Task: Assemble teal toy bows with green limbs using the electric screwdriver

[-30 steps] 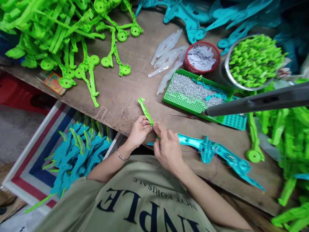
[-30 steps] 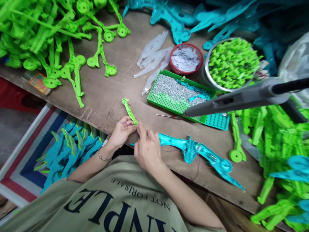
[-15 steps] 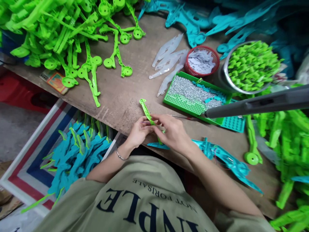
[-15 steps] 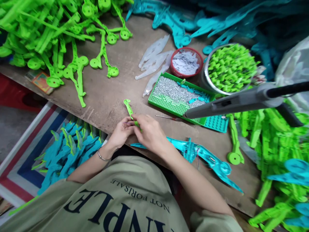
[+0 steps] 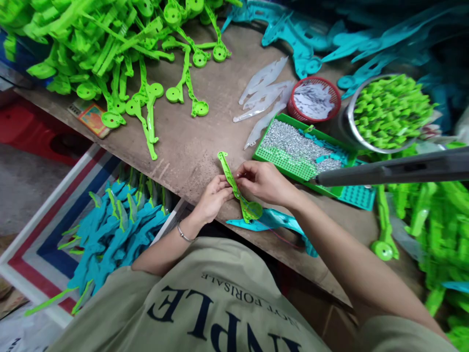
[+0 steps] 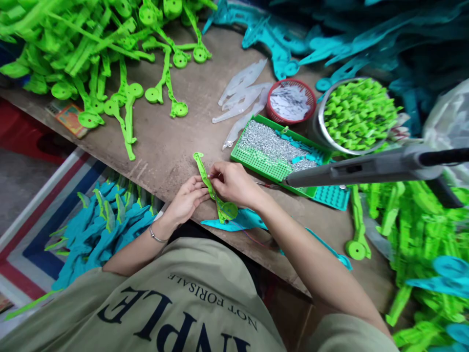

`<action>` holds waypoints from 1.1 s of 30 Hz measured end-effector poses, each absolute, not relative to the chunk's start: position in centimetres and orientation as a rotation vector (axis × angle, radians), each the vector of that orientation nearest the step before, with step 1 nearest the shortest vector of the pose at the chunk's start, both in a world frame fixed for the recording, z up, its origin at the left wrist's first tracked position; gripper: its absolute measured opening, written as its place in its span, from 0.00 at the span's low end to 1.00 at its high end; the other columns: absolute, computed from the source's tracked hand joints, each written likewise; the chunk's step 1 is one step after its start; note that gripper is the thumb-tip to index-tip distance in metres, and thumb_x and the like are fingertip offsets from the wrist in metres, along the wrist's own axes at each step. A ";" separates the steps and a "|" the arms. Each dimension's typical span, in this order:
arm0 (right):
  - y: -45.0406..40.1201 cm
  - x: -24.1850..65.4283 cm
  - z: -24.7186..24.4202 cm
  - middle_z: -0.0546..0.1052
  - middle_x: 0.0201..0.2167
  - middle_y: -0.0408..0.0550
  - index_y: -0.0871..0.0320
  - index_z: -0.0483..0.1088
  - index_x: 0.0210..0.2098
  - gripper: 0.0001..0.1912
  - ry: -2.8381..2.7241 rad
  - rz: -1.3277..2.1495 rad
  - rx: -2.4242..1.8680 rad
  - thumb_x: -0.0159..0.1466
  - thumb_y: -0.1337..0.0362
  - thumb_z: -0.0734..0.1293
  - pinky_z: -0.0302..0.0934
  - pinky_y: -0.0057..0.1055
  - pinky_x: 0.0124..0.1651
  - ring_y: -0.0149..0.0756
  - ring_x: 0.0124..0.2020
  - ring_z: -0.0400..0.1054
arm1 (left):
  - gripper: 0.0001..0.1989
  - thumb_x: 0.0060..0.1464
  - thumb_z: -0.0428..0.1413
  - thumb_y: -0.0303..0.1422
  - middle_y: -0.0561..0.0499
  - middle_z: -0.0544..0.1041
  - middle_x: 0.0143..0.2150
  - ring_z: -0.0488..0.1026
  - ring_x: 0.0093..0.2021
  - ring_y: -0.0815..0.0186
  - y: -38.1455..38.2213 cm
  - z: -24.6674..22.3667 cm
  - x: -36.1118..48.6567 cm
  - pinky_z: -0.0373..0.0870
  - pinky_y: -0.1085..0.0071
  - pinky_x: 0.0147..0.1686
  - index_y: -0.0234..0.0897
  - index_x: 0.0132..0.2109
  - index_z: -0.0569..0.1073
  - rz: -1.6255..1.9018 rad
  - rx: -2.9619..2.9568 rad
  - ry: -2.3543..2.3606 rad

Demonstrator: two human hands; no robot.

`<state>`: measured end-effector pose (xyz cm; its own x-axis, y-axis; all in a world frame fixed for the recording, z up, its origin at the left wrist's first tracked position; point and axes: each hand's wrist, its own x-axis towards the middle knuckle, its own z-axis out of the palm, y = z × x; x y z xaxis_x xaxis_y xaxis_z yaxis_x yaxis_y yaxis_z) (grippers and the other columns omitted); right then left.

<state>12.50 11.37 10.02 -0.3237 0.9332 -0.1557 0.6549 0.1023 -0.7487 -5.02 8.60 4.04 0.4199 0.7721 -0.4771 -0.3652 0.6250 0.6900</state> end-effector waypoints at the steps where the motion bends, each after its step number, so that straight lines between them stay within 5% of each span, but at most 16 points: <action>1: 11.5 12.5 9.9 0.79 0.29 0.45 0.59 0.77 0.33 0.07 -2.049 1.043 -1.545 0.59 0.72 0.66 0.61 0.28 0.35 0.32 0.28 0.70 | 0.16 0.51 0.66 0.28 0.52 0.80 0.41 0.78 0.42 0.69 8.7 4.0 -5.0 0.74 0.70 0.48 0.37 0.46 0.70 0.762 0.532 0.867; 18: 11.7 10.9 10.4 0.76 0.29 0.45 0.57 0.82 0.36 0.06 -2.179 1.004 -1.469 0.60 0.68 0.71 0.61 0.29 0.39 0.33 0.32 0.70 | 0.21 0.39 0.68 0.26 0.59 0.76 0.32 0.73 0.30 0.76 8.8 3.5 -3.8 0.68 0.80 0.31 0.37 0.38 0.66 0.873 0.577 0.926; 23: 11.9 11.8 10.2 0.79 0.31 0.45 0.59 0.78 0.37 0.09 -2.002 1.077 -1.482 0.59 0.72 0.66 0.63 0.28 0.37 0.32 0.31 0.72 | 0.22 0.45 0.70 0.32 0.57 0.77 0.33 0.77 0.33 0.71 8.7 4.0 -4.0 0.75 0.74 0.35 0.38 0.41 0.65 0.814 0.544 0.915; 26: 11.1 12.7 9.5 0.78 0.28 0.44 0.58 0.72 0.34 0.04 -1.810 1.247 -1.554 0.57 0.68 0.67 0.63 0.28 0.32 0.32 0.28 0.71 | 0.22 0.46 0.71 0.35 0.56 0.78 0.34 0.78 0.34 0.69 8.7 4.0 -4.1 0.76 0.72 0.36 0.38 0.40 0.65 0.788 0.559 0.917; 33: 8.5 12.9 7.2 0.75 0.24 0.41 0.57 0.68 0.32 0.08 -1.481 1.518 -1.628 0.53 0.63 0.69 0.63 0.27 0.28 0.30 0.25 0.69 | 0.26 0.45 0.72 0.40 0.55 0.81 0.35 0.80 0.34 0.66 8.7 3.3 -4.1 0.78 0.66 0.39 0.38 0.40 0.64 0.785 0.589 0.901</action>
<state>12.86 8.53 7.21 -0.1909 0.8945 -0.4043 0.3824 -0.3116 -0.8699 -4.09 8.73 3.33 0.3855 0.8011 -0.4579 -0.3445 0.5853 0.7340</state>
